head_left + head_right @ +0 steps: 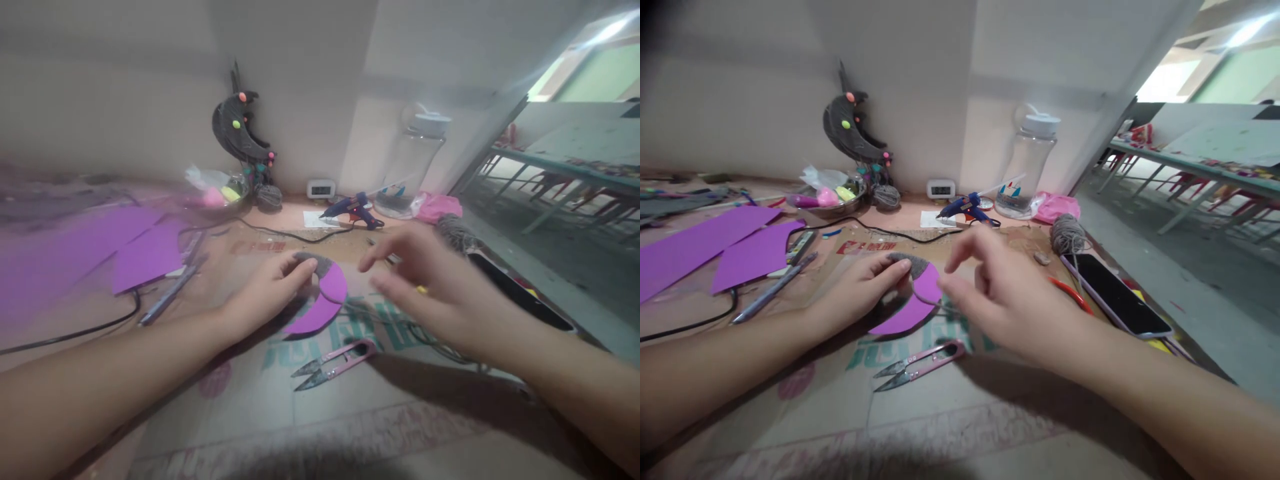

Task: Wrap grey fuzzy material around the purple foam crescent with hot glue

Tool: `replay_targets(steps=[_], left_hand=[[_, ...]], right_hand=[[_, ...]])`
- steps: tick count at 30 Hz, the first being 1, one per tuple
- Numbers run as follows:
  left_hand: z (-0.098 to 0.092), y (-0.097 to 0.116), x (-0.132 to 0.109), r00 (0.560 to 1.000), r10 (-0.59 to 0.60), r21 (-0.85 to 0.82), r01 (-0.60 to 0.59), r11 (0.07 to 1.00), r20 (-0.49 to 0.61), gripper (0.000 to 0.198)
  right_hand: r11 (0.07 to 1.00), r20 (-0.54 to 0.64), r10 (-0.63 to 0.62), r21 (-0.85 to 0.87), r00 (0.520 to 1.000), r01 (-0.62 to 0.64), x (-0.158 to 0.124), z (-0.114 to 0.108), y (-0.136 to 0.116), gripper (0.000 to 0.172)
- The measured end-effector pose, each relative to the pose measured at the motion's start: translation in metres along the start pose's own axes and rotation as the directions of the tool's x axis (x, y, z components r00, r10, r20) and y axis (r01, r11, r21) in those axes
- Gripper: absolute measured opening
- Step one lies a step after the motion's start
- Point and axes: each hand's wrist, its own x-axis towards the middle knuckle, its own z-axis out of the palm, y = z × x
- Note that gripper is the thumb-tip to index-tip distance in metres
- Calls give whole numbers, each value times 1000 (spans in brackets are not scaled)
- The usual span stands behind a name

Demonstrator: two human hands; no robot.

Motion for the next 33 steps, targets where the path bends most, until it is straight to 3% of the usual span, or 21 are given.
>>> replay_targets(steps=[2, 5, 7, 8, 10, 13, 15, 18, 23, 29, 33], left_hand=[[0, -2, 1, 1000, 16, -21, -16, 1000, -19, 29], [-1, -7, 2, 998, 27, -26, -29, 999, -56, 29], [-1, -9, 2, 997, 26, -19, -27, 999, -68, 30], [-2, -9, 2, 998, 23, -16, -24, 1000, -65, 31], [-2, -7, 2, 998, 20, -2, -20, 1000, -52, 31], [-2, -1, 0, 999, 17, 45, -16, 999, -35, 32], [-2, 4, -1, 999, 12, 77, -9, 997, -32, 33], [-2, 6, -1, 1000, 15, 90, -12, 996, -25, 31], [-2, 4, -2, 1000, -11, 69, 10, 998, 16, 34], [-1, 2, -3, 997, -4, 81, -2, 997, 76, 32], [-2, 2, -3, 989, 43, 128, -61, 990, 138, 32]], right_hand=[[996, 136, 84, 2, 987, -85, 3, 9, 4, 30], [953, 365, 210, 130, 907, -273, 9, 22, 16, 32], [906, 462, 214, 235, 860, -352, 14, 26, 23, 34], [898, 469, 200, 264, 861, -352, 16, 26, 26, 33], [926, 390, 168, 252, 905, -281, 20, 25, 31, 30], [983, 139, 89, 145, 986, -109, 25, 23, 36, 17], [996, -36, 16, 84, 999, -13, 26, 25, 40, 14], [993, -210, -113, -2, 971, 115, 25, 32, 47, 13], [981, -254, -193, -46, 948, 188, 25, 40, 52, 10], [993, -246, -115, 4, 962, 120, 29, 41, 52, 10], [991, -239, -130, -22, 962, 129, 29, 42, 52, 10]])
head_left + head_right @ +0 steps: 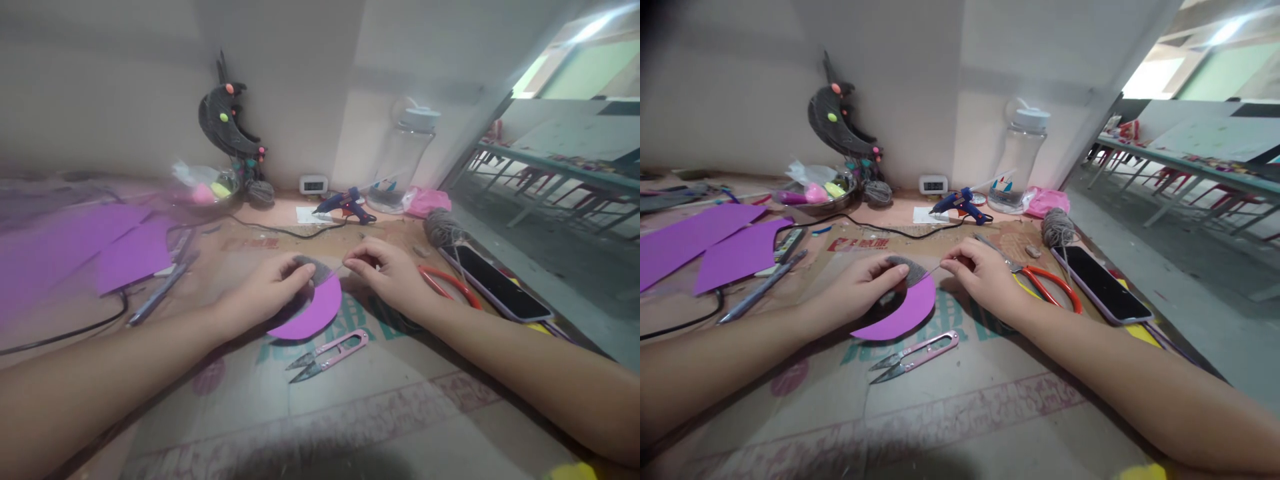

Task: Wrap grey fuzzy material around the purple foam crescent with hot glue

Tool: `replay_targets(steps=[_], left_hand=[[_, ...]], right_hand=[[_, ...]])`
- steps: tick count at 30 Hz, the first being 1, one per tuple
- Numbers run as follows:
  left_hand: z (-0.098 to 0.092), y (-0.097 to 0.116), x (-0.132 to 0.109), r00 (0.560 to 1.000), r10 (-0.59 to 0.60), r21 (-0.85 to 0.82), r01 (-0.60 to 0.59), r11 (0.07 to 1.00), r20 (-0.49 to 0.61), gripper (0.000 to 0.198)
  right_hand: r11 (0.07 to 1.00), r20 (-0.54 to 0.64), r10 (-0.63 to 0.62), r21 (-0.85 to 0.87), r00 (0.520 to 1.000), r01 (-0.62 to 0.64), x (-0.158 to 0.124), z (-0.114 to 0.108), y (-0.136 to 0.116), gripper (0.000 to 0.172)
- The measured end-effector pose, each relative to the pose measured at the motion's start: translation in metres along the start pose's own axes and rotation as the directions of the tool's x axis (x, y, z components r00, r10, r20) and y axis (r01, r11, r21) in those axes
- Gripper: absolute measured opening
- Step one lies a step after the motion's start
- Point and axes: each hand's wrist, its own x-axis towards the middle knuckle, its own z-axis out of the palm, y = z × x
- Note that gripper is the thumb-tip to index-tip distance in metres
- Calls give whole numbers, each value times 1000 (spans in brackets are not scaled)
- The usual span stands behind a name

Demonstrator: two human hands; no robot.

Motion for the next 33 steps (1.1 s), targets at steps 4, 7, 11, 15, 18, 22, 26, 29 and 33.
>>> replay_targets(steps=[4, 7, 11, 15, 18, 22, 26, 29, 33], left_hand=[[-1, -1, -1, 998, 29, 12, -30, 999, 50, 30], [0, -2, -1, 997, 32, 26, -34, 999, 67, 29], [1, -2, -1, 997, 40, 33, -42, 999, 71, 28], [1, -2, -1, 995, 44, 2, -44, 999, 93, 26], [1, -1, -1, 992, 40, -27, -37, 999, 122, 25], [1, 0, -2, 992, 36, -18, -34, 999, 118, 27], [0, 0, -2, 994, 49, 7, -50, 999, 96, 27], [0, -1, -2, 996, 63, 4, -64, 998, 67, 27], [0, -2, -1, 998, 42, -27, -40, 999, 42, 27]], right_hand=[[1000, 5, -23, -9, 1000, 23, -1, 0, -1, 10], [1000, 11, -27, -1, 1000, 27, -1, 0, -1, 10], [1000, 24, -14, -11, 1000, 14, -1, 0, -2, 11], [1000, 24, -25, -5, 999, 25, -1, 0, -2, 10], [1000, 24, -27, 3, 999, 27, -2, -1, -2, 11], [1000, 50, -25, -1, 998, 25, -1, 0, -2, 11], [1000, 111, -26, -1, 993, 26, -1, 1, -1, 10], [999, 98, 17, 35, 995, -20, -2, 0, -2, 15], [991, 83, 73, 109, 994, -82, -4, -5, -9, 23]])
